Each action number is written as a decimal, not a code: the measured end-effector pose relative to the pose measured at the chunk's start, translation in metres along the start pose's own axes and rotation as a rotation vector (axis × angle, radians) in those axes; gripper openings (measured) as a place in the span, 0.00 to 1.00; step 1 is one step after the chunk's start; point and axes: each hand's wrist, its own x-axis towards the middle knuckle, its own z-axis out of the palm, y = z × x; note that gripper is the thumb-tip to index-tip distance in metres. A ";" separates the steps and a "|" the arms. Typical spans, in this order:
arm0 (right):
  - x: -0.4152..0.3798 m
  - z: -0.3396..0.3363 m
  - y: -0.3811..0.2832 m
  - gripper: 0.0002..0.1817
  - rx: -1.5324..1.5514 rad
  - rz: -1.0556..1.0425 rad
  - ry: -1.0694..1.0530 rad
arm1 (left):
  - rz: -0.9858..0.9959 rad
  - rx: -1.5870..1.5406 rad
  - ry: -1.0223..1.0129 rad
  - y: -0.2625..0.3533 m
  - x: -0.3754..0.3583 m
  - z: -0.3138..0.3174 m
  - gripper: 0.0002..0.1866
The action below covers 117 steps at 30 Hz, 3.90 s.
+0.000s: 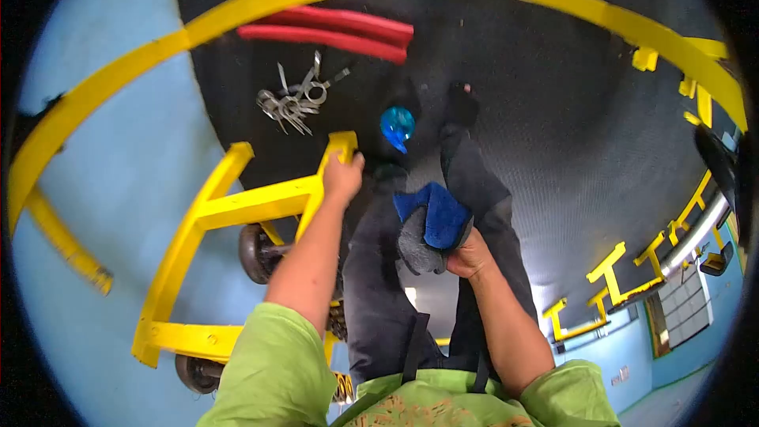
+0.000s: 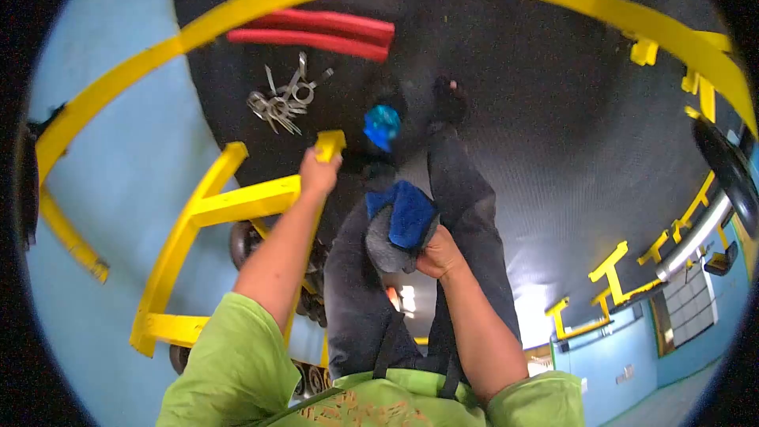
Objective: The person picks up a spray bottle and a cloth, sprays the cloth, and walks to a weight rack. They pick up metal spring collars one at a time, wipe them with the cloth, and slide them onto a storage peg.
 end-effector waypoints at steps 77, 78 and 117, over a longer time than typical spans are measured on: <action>-0.482 0.408 -0.032 0.14 -1.697 -1.969 -1.092 | 0.857 -1.418 1.367 0.162 -0.537 -0.360 0.42; -0.488 0.410 -0.033 0.14 -1.730 -1.992 -1.187 | 1.009 -1.189 1.297 0.146 -0.565 -0.366 0.52; -0.476 0.412 -0.037 0.10 -1.922 -1.871 -0.833 | 1.058 -0.964 0.667 0.173 -0.517 -0.329 0.17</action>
